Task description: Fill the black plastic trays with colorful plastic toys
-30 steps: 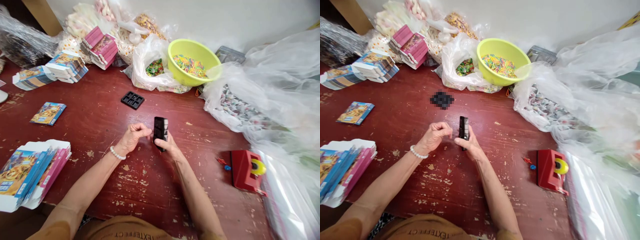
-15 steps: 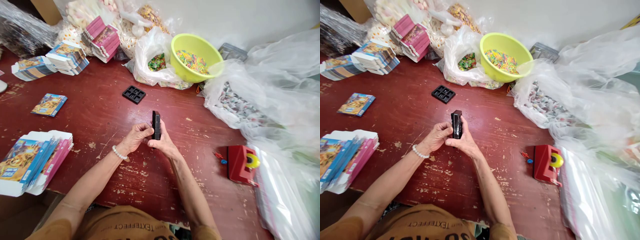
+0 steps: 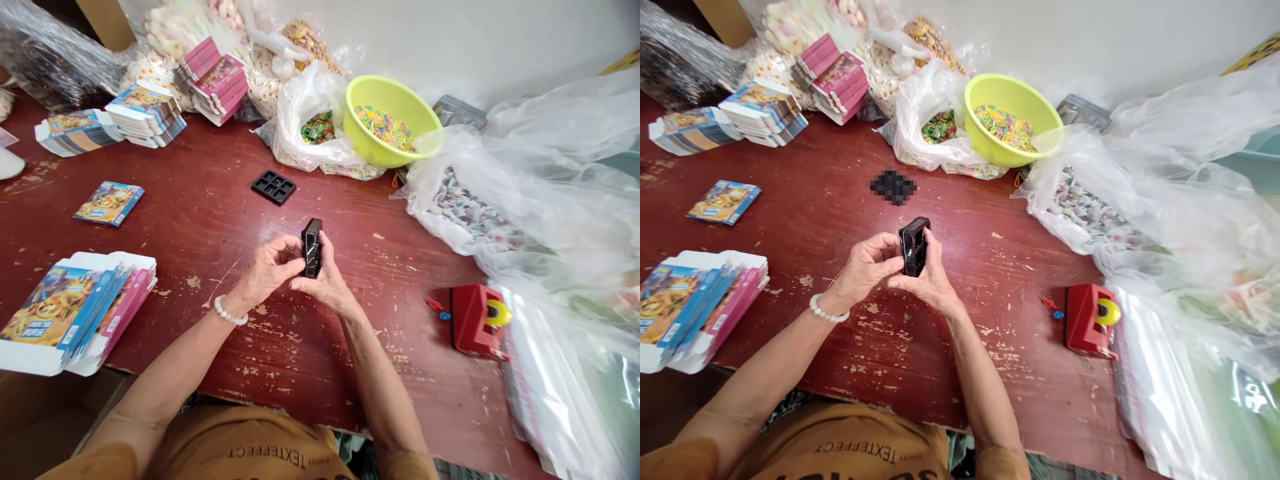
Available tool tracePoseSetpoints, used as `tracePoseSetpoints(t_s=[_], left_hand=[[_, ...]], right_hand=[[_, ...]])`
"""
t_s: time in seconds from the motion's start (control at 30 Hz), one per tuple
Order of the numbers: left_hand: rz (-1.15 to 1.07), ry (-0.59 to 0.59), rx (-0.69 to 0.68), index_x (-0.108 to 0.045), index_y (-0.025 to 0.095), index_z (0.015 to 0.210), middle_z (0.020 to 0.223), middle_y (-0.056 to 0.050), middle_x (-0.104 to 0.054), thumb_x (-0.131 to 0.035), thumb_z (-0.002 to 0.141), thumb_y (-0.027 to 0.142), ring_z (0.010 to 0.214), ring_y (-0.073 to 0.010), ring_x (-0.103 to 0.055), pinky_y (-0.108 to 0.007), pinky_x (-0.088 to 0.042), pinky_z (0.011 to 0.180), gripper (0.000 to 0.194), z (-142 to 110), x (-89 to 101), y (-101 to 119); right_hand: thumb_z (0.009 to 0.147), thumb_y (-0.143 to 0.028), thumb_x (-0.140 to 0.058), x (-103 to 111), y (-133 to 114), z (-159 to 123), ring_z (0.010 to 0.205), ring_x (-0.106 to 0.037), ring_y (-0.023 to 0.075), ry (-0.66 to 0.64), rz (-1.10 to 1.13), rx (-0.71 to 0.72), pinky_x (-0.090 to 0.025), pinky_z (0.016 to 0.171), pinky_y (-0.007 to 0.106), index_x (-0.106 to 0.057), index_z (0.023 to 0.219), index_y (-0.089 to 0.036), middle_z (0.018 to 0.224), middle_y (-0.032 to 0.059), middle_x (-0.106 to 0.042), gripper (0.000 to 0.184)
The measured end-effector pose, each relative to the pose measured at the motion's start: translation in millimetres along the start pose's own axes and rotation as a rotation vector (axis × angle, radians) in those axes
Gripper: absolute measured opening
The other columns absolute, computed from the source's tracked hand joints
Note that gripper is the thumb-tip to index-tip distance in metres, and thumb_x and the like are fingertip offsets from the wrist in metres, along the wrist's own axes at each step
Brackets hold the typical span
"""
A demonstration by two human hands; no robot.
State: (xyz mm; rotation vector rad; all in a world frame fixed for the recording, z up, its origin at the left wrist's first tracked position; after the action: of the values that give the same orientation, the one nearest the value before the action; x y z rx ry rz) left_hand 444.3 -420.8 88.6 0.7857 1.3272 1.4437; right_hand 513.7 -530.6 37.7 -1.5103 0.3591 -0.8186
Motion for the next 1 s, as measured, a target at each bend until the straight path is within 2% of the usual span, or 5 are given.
tracePoseSetpoints(t_s=[0.13,0.33,0.63,0.8,1.0], left_hand=[[0.105,-0.082,0.078,-0.071,0.017,0.071,0.073,-0.002,-0.064,-0.079,0.080,0.030,0.068,-0.0148,-0.053,-0.026,-0.043,0.063,0.018,2.5,1.4,-15.8],[-0.225,0.178,0.249,-0.065,0.016,0.064,0.067,-0.001,-0.065,-0.097,0.060,0.039,0.064,-0.0157,-0.060,-0.031,-0.054,0.067,0.039,9.2,35.4,-62.3],[-0.431,0.182,0.324,-0.064,0.015,0.066,0.075,-0.002,-0.073,-0.106,0.051,0.036,0.072,-0.0181,-0.070,-0.036,-0.062,0.074,0.050,13.4,18.2,-69.4],[-0.365,0.098,0.264,-0.069,0.014,0.063,0.070,-0.001,-0.070,-0.104,0.053,0.032,0.066,-0.0117,-0.062,-0.026,-0.053,0.071,0.040,9.0,-7.4,-60.0],[-0.275,-0.026,0.173,-0.074,0.015,0.064,0.067,-0.001,-0.069,-0.097,0.064,0.028,0.066,-0.0119,-0.060,-0.025,-0.051,0.069,0.027,-0.4,-17.6,-39.7]], right_hand=[[0.050,-0.078,-0.095,10.2,5.1,0.9,0.154,-0.033,0.0397,0.096,-0.093,-0.005,-0.033,0.129,0.061,-0.021,0.169,-0.026,0.163,0.0192,-0.031,0.150],[0.066,-0.071,-0.087,56.4,18.3,-1.4,0.136,-0.057,0.0357,0.189,0.089,-0.086,-0.048,0.116,0.058,-0.029,0.163,-0.028,0.151,0.0148,-0.055,0.121],[0.061,-0.060,-0.094,124.8,65.1,-34.6,0.152,-0.036,0.0541,0.287,-0.795,-0.500,-0.028,0.118,0.081,-0.045,0.161,-0.027,0.165,0.0240,-0.039,0.116],[0.061,-0.082,-0.087,76.0,14.6,-25.2,0.164,-0.019,0.0460,0.169,-0.478,-0.064,-0.016,0.130,0.072,-0.023,0.171,-0.026,0.178,0.0209,-0.018,0.138],[0.064,-0.060,-0.097,18.9,-16.4,-8.4,0.151,-0.048,0.0352,-0.063,0.183,0.025,-0.038,0.128,0.056,-0.030,0.168,-0.030,0.165,0.0136,-0.046,0.127]])
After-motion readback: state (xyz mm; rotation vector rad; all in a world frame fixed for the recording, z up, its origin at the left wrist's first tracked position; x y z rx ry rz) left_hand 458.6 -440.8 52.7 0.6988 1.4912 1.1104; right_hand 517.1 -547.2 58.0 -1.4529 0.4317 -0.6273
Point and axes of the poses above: each hand's wrist, its own z-axis towards the middle knuckle, its own x-axis out of the back of the hand, y = z × x, the point moved 9 cm from there along z, towards the middle knuckle
